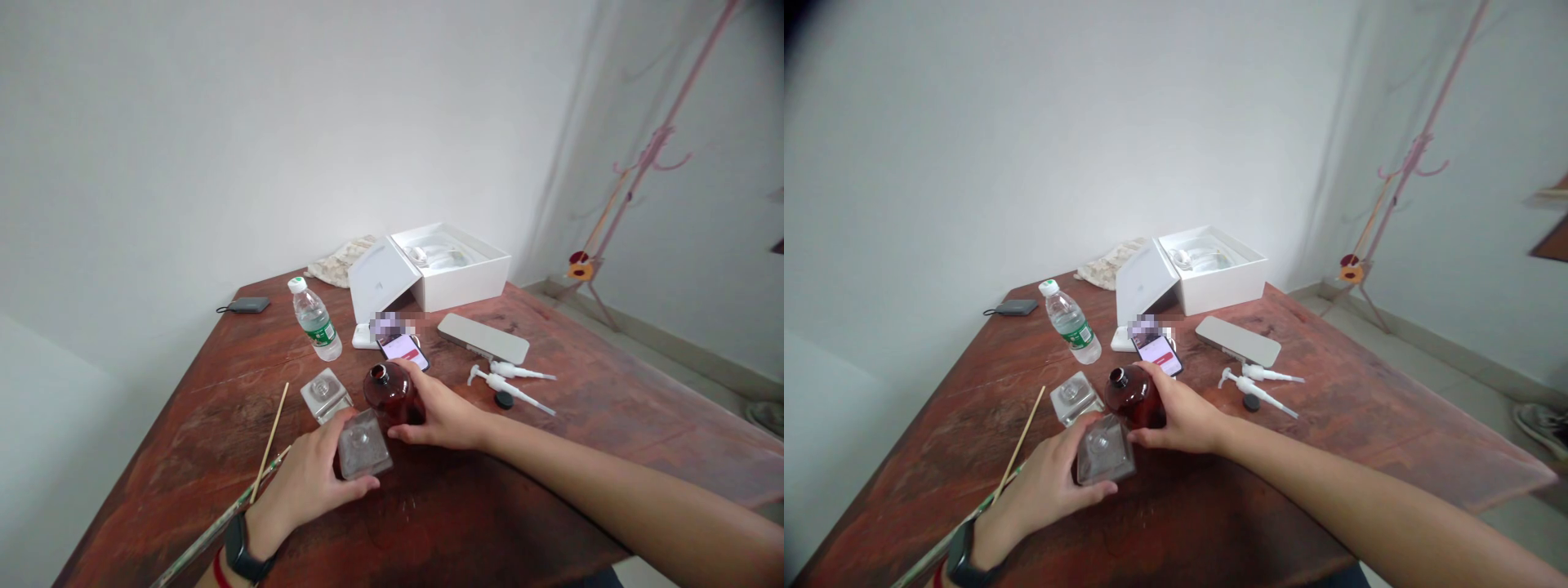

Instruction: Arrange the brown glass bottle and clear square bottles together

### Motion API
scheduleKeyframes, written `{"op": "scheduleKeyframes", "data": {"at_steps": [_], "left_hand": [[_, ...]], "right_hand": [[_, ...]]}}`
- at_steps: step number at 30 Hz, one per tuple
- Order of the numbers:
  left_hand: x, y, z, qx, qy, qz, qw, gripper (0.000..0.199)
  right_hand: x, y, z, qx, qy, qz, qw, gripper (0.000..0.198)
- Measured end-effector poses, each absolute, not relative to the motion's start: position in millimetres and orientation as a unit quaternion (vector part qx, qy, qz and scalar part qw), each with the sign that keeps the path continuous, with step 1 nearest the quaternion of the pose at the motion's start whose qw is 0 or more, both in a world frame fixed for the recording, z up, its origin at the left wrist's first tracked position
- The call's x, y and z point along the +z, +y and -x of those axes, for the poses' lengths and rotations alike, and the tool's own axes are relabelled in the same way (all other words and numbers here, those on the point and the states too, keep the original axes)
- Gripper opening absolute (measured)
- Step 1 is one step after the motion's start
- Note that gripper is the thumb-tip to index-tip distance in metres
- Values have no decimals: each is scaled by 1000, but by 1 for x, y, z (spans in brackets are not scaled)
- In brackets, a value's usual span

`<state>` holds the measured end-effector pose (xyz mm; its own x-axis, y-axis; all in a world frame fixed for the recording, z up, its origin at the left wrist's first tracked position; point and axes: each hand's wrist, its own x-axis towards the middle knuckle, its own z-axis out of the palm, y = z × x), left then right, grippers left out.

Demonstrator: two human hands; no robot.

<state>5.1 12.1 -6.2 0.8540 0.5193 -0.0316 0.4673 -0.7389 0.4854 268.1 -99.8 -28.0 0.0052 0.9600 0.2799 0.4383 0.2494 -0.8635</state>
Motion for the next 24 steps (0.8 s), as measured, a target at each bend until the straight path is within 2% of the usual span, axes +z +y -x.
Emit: {"op": "scheduleKeyframes", "data": {"at_steps": [5, 24], "left_hand": [[-6, 12, -4, 53, 265, -930, 249, 81], [-4, 12, -5, 54, 256, -925, 275, 79]], "right_hand": [[-29, -100, -268, 272, -650, 548, 451, 102], [-38, -98, -272, 227, -668, 552, 445, 101]]}}
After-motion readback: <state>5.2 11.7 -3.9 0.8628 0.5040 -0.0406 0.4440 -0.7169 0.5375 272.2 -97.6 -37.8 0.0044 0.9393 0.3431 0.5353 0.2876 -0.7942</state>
